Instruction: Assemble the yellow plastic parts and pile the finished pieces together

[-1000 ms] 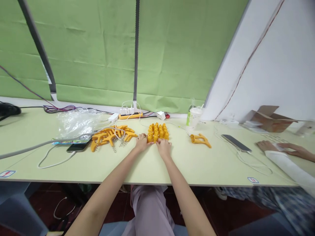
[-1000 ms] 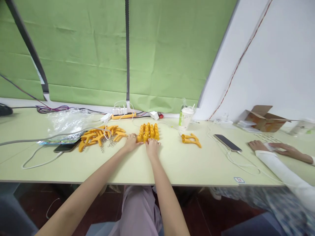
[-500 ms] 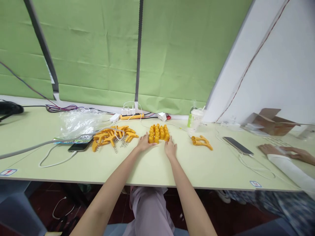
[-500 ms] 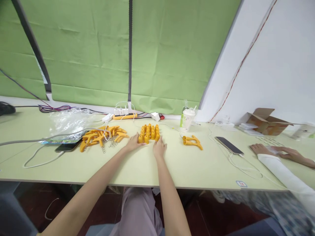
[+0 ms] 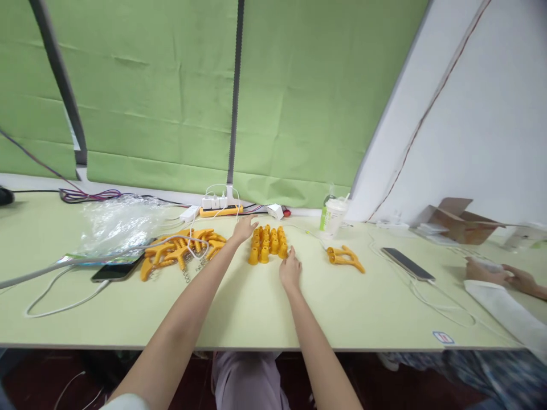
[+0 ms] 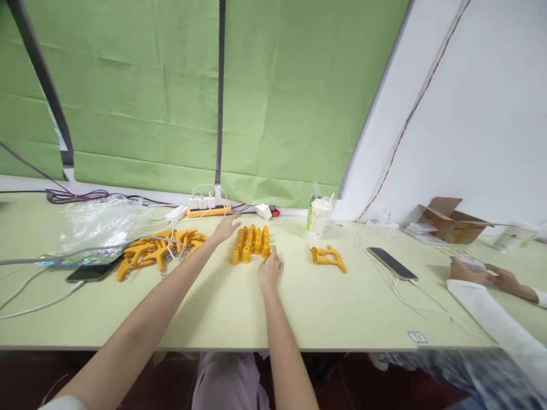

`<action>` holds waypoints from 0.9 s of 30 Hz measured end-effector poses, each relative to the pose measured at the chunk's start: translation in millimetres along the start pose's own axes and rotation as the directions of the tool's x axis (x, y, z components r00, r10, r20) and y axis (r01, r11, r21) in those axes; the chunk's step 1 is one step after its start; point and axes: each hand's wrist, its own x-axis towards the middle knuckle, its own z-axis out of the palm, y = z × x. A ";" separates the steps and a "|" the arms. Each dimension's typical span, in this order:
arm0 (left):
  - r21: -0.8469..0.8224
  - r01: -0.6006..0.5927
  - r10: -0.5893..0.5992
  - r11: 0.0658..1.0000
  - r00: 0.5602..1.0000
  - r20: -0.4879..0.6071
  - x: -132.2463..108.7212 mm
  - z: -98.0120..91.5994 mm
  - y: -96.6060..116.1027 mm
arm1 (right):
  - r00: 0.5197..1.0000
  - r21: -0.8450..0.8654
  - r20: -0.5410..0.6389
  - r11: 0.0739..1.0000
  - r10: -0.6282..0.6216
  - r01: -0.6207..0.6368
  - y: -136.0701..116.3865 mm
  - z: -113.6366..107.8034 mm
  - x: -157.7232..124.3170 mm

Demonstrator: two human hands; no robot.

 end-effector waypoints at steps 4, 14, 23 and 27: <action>0.225 -0.028 -0.013 0.974 0.984 0.178 43.1 2.1 23.3 | 0.998 0.036 -0.060 0.999 0.011 -0.009 4.3 5.6 3.1; 0.294 0.060 -0.123 0.954 0.972 0.202 70.0 19.2 -3.9 | 0.999 0.038 -0.040 0.999 0.028 -0.026 1.3 7.2 0.3; 0.277 0.001 -0.070 0.961 0.969 0.239 64.9 28.9 -4.7 | 0.998 0.022 -0.045 0.999 0.041 -0.040 -0.8 8.0 1.4; 0.263 -0.041 -0.026 0.964 0.968 0.248 59.4 30.8 3.1 | 0.999 0.005 -0.034 0.999 0.033 -0.033 -1.4 8.4 1.3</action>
